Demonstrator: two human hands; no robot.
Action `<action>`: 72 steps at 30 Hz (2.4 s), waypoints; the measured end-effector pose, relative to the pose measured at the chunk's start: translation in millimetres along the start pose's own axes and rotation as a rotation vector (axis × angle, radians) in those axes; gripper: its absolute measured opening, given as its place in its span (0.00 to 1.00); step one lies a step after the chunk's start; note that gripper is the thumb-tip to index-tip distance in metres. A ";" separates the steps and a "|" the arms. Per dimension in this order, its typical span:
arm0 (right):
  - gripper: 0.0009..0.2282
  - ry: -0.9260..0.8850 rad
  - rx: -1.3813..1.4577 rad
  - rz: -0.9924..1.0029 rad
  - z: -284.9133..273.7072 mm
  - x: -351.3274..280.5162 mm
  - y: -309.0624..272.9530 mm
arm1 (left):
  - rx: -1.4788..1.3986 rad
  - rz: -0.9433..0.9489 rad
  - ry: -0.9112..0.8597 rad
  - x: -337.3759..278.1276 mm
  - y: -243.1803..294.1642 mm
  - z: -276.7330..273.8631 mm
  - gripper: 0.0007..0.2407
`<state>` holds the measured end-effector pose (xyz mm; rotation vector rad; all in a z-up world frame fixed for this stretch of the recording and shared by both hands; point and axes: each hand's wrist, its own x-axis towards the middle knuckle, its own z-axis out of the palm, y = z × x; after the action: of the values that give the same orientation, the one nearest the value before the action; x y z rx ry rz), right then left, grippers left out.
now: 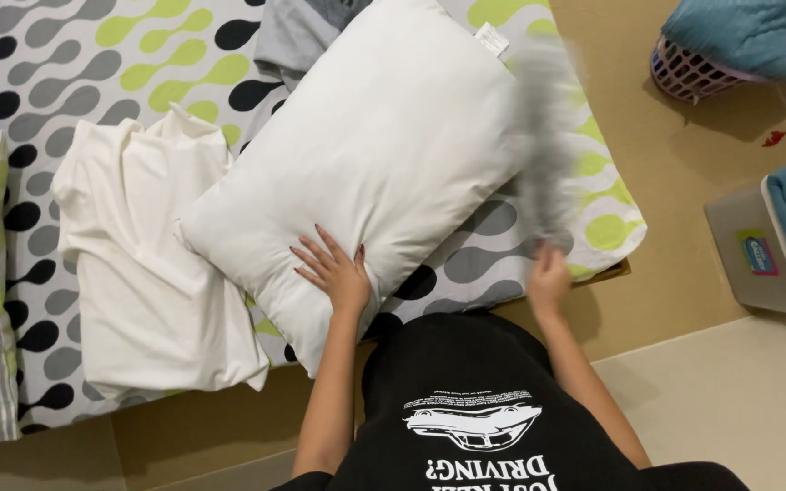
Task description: Put a pillowcase on a pillow and then dust the pillow and surrounding bed items using a handheld duster.
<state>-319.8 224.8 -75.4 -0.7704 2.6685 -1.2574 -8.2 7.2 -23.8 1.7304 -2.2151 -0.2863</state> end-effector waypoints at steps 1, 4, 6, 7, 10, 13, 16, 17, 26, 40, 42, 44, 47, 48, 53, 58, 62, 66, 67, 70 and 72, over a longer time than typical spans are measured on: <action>0.14 -0.154 0.061 -0.131 2.5 -9.4 -26.3 | -0.013 0.016 0.003 -1.3 -0.7 -2.2 0.39; 0.09 -0.538 0.071 -0.438 5.1 -31.4 -83.5 | 0.178 0.040 -0.183 -10.8 -11.0 -11.3 0.30; 0.10 -0.646 0.021 -0.587 1.2 -29.5 -102.2 | 0.238 0.051 -0.244 -22.7 -19.5 -19.4 0.27; 0.12 -0.742 -0.031 -0.728 1.3 -26.7 -113.2 | 0.298 0.075 -0.310 -25.9 -23.9 -23.5 0.24; 0.08 -0.561 -0.103 -0.691 4.8 7.3 -102.0 | 0.046 0.173 -0.152 -50.9 -40.8 -41.2 0.32; 0.09 -0.336 -0.182 -0.429 3.2 65.9 -70.7 | -0.064 0.155 -0.106 -71.6 -51.1 -68.3 0.34; 0.17 -0.142 -0.128 -0.079 9.0 119.4 -42.0 | -0.041 0.070 -0.103 -97.9 -70.2 -77.8 0.36; 0.17 -0.155 -0.130 -0.093 14.3 125.0 -40.1 | -0.043 0.052 -0.098 -106.9 -74.2 -76.5 0.36; 0.10 -0.501 -0.089 -0.515 33.9 14.6 -114.8 | -0.300 -0.504 0.042 -195.5 -119.7 18.0 0.44; 0.10 -0.994 0.022 -0.631 -6.0 34.8 -175.2 | -0.921 -0.841 0.061 -234.3 -120.6 78.3 0.13; 0.09 -0.985 -0.002 -0.553 6.4 44.6 -164.9 | -0.898 -0.866 0.076 -232.4 -114.1 88.1 0.13; 0.10 -0.982 -0.022 -0.467 27.4 42.2 -138.0 | -0.865 -0.895 0.087 -234.0 -109.8 92.7 0.13; 0.12 -1.214 -0.080 -0.627 51.1 15.8 -84.1 | -0.745 -0.939 -0.003 -251.6 -112.0 99.0 0.16; 0.15 -1.376 -0.206 -0.775 52.5 6.1 -77.1 | -0.707 -0.936 -0.128 -258.6 -120.1 107.3 0.17; 0.19 -1.612 -0.457 -1.101 22.5 -21.5 -172.4 | -0.501 -0.677 -0.266 -308.7 -122.8 135.9 0.27; 0.18 -1.229 0.119 -0.935 32.4 -1.1 -221.5 | -1.085 -1.265 -0.275 -330.3 -109.6 96.6 0.20; 0.16 -0.820 0.118 -0.765 29.2 -13.0 -292.6 | -1.004 -1.231 -0.138 -339.7 -119.9 117.7 0.16; 0.17 -0.959 -0.030 -0.807 58.2 -51.1 -253.1 | -0.903 -1.152 -0.031 -339.6 -137.0 124.6 0.15; 0.21 -1.072 -0.204 -1.057 67.5 -62.3 -224.5 | -0.826 -1.078 -0.020 -338.6 -140.1 123.6 0.14; 0.19 -1.457 -0.471 -1.068 21.1 -106.1 -207.5 | -0.750 -1.007 -0.062 -349.6 -157.8 136.1 0.14; 0.16 -1.520 -0.420 -0.997 22.6 -96.1 -209.9 | -0.715 -1.059 -0.156 -352.3 -164.4 136.3 0.15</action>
<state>-145.2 143.3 53.6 -2.0550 1.1672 0.1480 168.0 302.6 -250.6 2.2280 -0.8254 -1.2705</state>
